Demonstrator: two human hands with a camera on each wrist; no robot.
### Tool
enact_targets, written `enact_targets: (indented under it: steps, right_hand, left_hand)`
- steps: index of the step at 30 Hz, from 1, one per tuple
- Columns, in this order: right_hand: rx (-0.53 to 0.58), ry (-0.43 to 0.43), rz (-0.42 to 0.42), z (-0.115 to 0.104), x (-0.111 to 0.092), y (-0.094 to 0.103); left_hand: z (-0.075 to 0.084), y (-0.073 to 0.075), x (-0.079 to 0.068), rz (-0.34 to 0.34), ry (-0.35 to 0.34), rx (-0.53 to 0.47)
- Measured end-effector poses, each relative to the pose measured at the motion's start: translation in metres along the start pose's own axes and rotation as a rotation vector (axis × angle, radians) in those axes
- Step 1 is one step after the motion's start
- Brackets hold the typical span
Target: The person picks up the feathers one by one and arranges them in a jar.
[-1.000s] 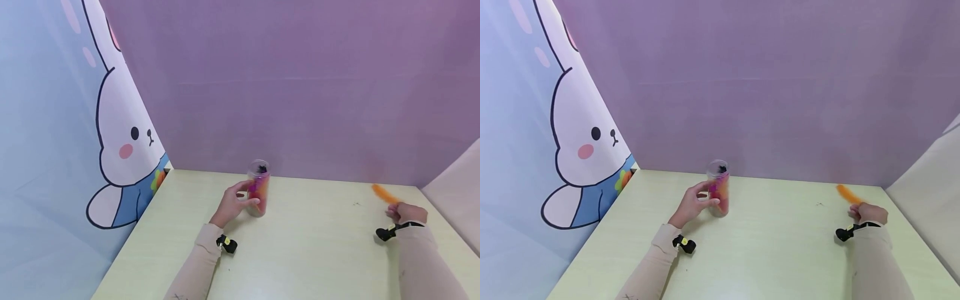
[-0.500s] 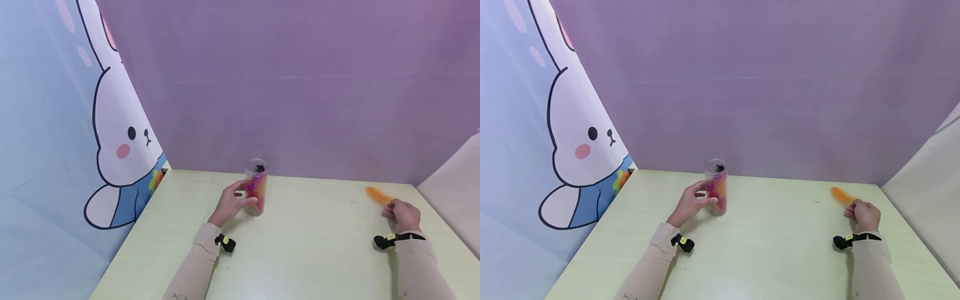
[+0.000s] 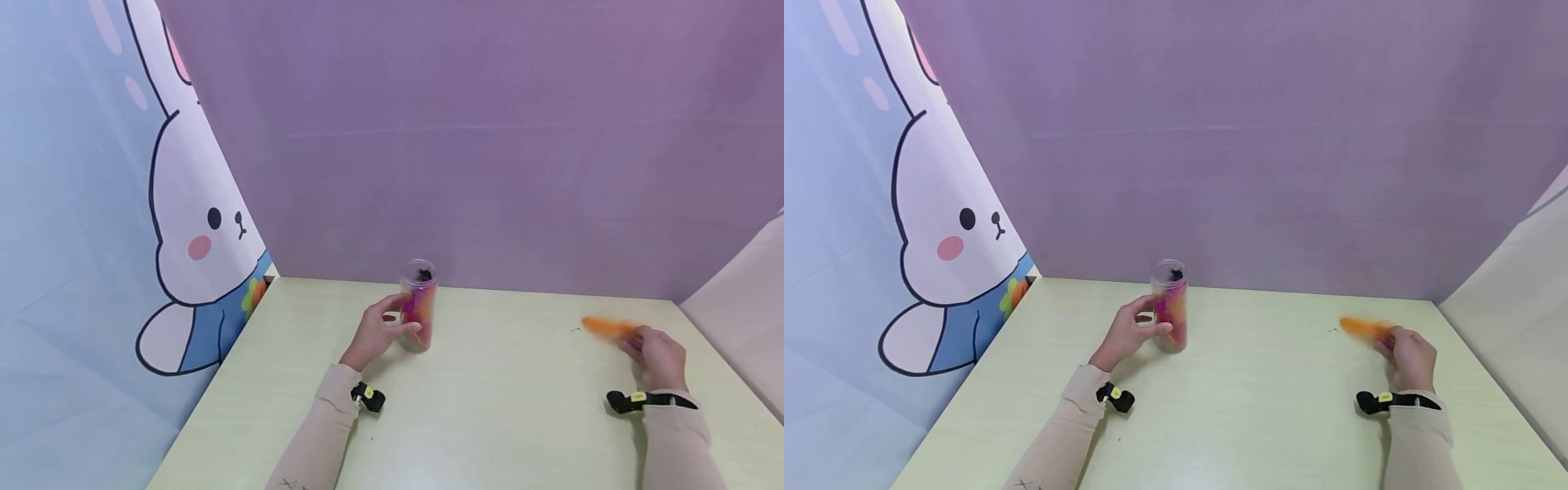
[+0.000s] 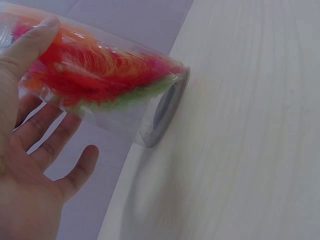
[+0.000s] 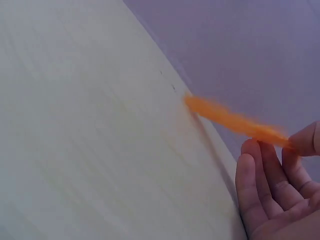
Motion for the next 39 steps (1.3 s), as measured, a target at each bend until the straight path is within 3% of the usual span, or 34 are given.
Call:
enact_targets:
  steps: [5,15,31,39]
  right_hand:
    - [-0.038,0.056,-0.011,0.005,-0.005,-0.009]
    - [-0.27,0.168,0.02,0.001,-0.007,-0.027]
    - [-0.172,0.253,-0.155,-0.021,-0.028,-0.062]
    - [-0.213,0.281,-0.2,-0.028,-0.038,-0.077]
  left_hand:
    - [0.001,0.0,0.0,0.003,0.001,0.015]
    - [0.002,0.001,0.0,0.0,-0.004,0.027]
    - [0.002,-0.001,0.001,-0.007,-0.004,0.024]
    - [0.002,-0.002,0.001,-0.005,0.0,0.024]
Point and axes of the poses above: each hand's wrist, its own x-axis towards the middle knuckle, its own y-axis out of the back of the hand, z = x × y, the point moved 5 cm from there along x, towards the middle knuckle, and after that the axes turned 4 degrees about -z, right-handed, at the moved point
